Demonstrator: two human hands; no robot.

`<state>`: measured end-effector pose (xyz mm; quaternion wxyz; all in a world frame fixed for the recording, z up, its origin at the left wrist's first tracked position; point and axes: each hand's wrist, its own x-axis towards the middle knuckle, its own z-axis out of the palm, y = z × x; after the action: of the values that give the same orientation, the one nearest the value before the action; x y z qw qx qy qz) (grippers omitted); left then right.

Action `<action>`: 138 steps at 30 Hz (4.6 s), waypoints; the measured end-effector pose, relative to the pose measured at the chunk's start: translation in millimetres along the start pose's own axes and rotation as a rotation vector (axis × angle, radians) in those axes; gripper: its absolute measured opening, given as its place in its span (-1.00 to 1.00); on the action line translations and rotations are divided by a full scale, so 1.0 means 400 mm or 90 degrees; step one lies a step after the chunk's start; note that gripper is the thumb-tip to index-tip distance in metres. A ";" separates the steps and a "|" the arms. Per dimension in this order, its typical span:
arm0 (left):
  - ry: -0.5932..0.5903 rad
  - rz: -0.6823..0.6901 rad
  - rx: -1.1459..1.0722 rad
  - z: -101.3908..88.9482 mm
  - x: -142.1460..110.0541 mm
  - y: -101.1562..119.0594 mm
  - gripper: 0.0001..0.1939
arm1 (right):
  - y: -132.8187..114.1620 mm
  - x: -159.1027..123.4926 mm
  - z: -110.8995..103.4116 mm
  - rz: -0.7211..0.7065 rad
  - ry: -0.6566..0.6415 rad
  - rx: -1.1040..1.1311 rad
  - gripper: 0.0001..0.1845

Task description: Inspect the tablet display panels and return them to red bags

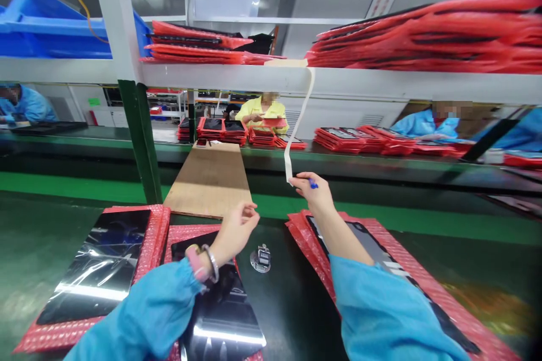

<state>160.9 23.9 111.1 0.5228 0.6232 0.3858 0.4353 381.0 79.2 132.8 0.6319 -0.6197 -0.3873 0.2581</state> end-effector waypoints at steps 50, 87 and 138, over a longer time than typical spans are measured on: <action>0.046 0.205 0.102 0.043 0.120 0.024 -0.80 | -0.056 -0.180 0.025 -0.284 -0.117 -0.039 -0.71; 0.139 0.217 0.140 -0.007 0.126 0.084 -0.82 | -0.175 -0.212 0.018 -0.867 -0.082 -0.654 -0.62; -0.205 -0.134 0.339 -0.292 -0.447 -0.183 -0.80 | 0.258 -0.638 0.055 0.133 -0.253 0.083 -0.54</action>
<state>-9.3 -95.1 22.7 0.4379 0.7553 0.4611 0.1586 234.5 -103.5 -13.3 0.5519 -0.5515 -0.4204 0.4632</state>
